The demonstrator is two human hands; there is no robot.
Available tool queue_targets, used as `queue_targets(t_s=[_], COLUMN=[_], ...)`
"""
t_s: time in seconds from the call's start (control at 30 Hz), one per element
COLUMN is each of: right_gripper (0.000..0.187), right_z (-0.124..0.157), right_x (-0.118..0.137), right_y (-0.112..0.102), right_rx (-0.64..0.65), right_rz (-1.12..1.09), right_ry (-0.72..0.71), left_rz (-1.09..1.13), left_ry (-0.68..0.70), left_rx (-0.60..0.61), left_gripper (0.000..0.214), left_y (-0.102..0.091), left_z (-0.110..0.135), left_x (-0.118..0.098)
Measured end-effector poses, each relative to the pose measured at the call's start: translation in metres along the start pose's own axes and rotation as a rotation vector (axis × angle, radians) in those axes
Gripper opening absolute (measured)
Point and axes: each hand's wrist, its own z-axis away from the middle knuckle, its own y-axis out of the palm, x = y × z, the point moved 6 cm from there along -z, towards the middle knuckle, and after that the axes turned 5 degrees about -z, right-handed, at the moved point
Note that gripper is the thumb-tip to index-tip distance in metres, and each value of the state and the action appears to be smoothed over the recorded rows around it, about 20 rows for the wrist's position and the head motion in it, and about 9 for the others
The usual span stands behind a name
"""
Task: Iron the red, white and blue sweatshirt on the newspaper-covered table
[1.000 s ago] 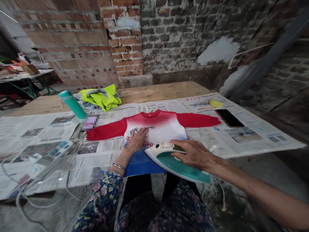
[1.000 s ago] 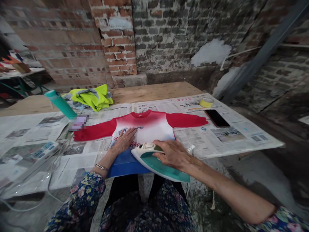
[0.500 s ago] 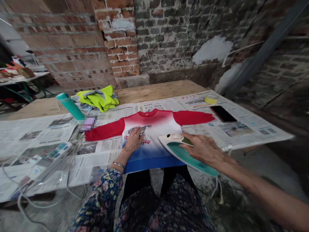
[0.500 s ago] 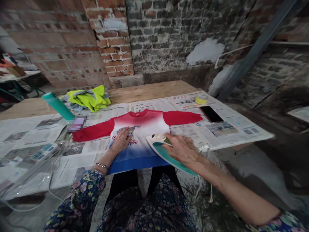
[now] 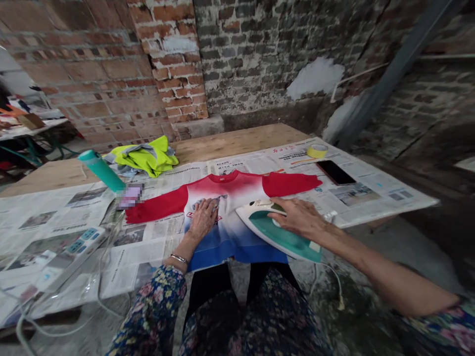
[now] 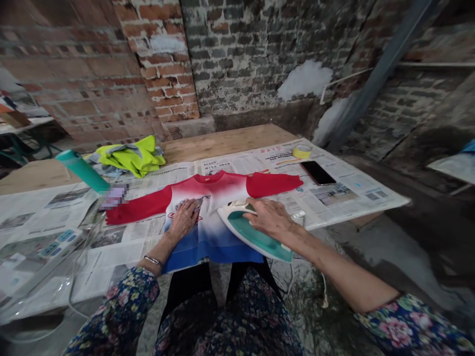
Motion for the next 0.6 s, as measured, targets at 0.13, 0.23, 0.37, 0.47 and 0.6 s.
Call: queue_targets(t_s=[0.13, 0.23, 0.37, 0.47, 0.6], right_gripper=[0.044, 0.044, 0.045, 0.047, 0.048], right_z=[-0.015, -0.031, -0.055, -0.064, -0.051], right_x=[-0.037, -0.052, -0.055, -0.058, -0.059], right_y=[-0.011, -0.019, -0.030, -0.032, -0.029], right_rx=[-0.073, -0.060, -0.084, -0.108, -0.153], right_rz=[0.041, 0.054, 0.066, 0.087, 0.088], right_ry=[0.099, 0.183, 0.209, 0.229, 0.193], left_rz=[-0.032, -0.059, -0.093, -0.113, -0.129], left_ry=[-0.014, 0.003, 0.010, -0.005, -0.012], left_rx=[0.045, 0.084, 0.129, 0.143, 0.133], left_gripper=[0.046, 0.048, 0.050, 0.052, 0.054], left_y=[-0.005, -0.007, -0.007, -0.006, -0.005], left_z=[0.000, 0.000, 0.000, 0.000, 0.003], left_x=[-0.002, -0.005, -0.009, -0.012, -0.011])
